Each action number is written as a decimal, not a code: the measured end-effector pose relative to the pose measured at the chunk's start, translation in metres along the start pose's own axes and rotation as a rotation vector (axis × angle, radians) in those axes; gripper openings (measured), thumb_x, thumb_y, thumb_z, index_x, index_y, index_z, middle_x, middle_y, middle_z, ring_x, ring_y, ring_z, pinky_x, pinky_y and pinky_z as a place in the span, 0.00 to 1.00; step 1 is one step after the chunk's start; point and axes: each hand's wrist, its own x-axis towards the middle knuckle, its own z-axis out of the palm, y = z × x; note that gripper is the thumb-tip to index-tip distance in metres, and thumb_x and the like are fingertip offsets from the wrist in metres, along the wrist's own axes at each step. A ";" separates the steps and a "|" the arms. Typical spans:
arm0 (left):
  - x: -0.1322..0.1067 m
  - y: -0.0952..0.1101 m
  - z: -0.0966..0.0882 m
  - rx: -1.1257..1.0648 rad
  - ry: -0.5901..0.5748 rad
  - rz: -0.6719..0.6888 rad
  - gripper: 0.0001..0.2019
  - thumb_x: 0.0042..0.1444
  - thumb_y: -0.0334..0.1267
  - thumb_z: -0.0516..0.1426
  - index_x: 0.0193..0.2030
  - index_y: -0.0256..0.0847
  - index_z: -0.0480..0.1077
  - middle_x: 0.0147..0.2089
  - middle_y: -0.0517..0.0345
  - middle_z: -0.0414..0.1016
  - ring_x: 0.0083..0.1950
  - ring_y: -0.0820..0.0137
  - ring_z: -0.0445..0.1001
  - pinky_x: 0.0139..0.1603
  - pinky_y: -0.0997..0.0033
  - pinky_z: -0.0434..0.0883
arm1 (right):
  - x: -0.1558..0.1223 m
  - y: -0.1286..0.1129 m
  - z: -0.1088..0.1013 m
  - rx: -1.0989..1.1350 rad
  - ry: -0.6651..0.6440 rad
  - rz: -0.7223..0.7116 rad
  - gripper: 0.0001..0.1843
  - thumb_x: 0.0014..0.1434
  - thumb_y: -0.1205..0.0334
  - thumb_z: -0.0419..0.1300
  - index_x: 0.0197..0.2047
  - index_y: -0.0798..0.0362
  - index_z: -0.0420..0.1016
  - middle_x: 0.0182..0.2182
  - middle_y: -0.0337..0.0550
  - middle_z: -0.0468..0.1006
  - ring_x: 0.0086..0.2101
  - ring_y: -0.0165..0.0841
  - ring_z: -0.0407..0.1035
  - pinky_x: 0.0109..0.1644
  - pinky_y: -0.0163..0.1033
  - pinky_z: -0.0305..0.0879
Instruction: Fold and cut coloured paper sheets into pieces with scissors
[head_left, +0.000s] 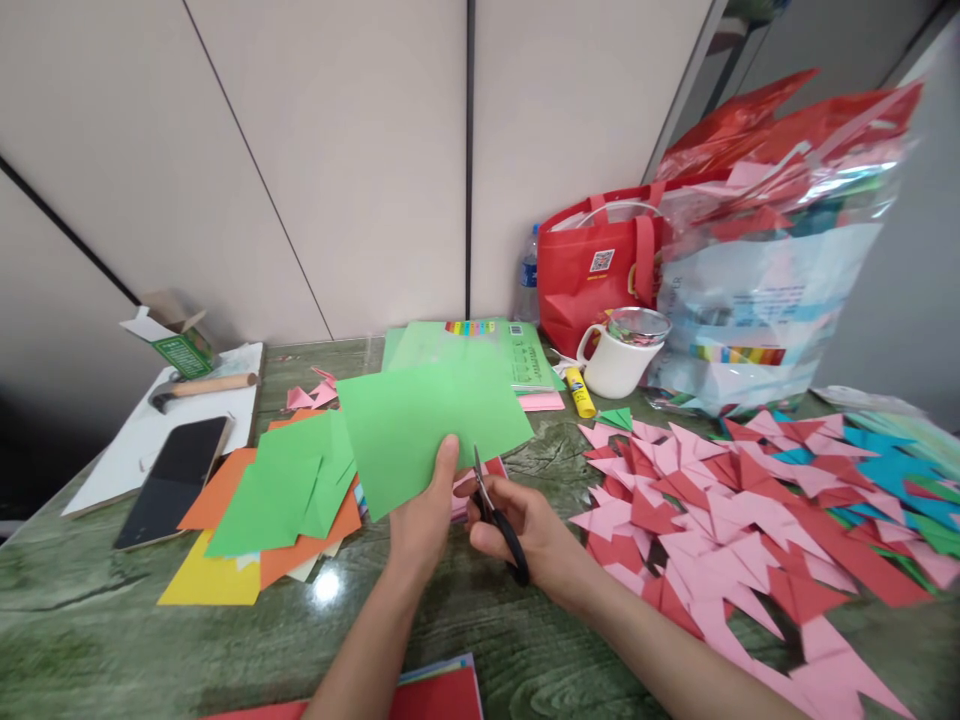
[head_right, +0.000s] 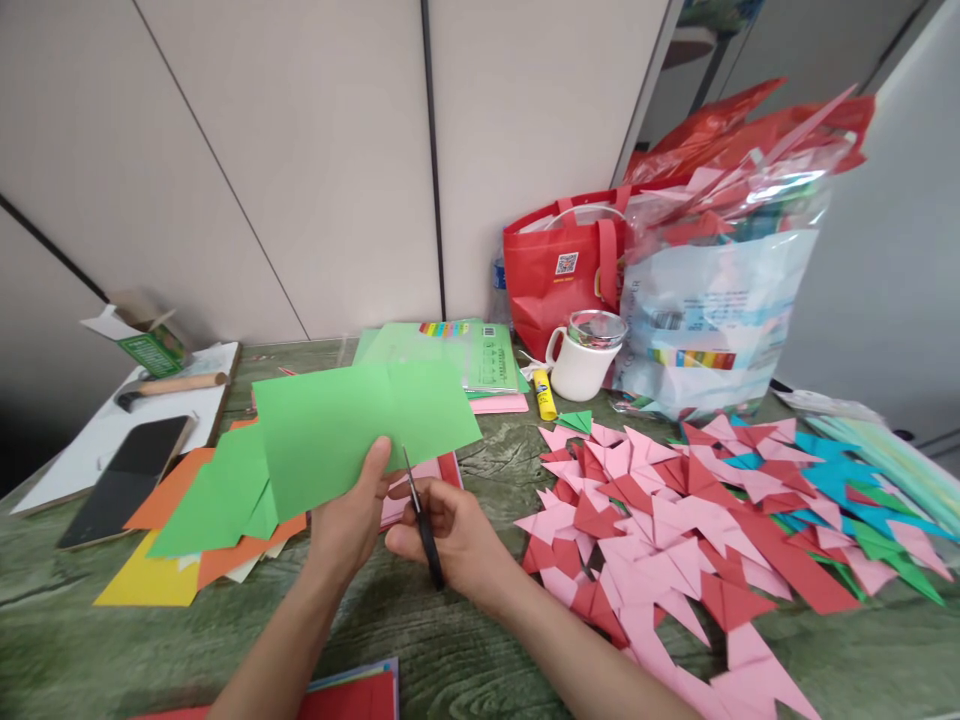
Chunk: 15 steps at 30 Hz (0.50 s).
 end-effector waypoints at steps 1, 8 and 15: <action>0.000 0.000 0.001 -0.008 0.001 -0.006 0.22 0.44 0.49 0.58 0.45 0.39 0.69 0.45 0.51 0.73 0.53 0.62 0.66 0.59 0.58 0.54 | 0.000 0.000 0.000 -0.001 0.001 -0.005 0.21 0.40 0.53 0.66 0.35 0.55 0.68 0.25 0.35 0.61 0.25 0.26 0.55 0.28 0.32 0.51; -0.001 0.003 0.000 -0.060 -0.005 -0.043 0.23 0.42 0.50 0.58 0.44 0.39 0.69 0.46 0.50 0.72 0.55 0.62 0.64 0.59 0.59 0.54 | 0.000 0.001 0.001 -0.012 0.030 -0.025 0.21 0.39 0.54 0.67 0.34 0.55 0.68 0.24 0.34 0.62 0.24 0.25 0.54 0.27 0.31 0.50; -0.002 0.008 0.000 -0.033 0.009 -0.039 0.23 0.43 0.51 0.58 0.42 0.37 0.70 0.45 0.48 0.74 0.56 0.63 0.63 0.61 0.61 0.50 | -0.001 0.003 0.001 -0.013 0.050 -0.031 0.21 0.39 0.53 0.67 0.35 0.55 0.68 0.22 0.33 0.61 0.23 0.25 0.53 0.26 0.31 0.49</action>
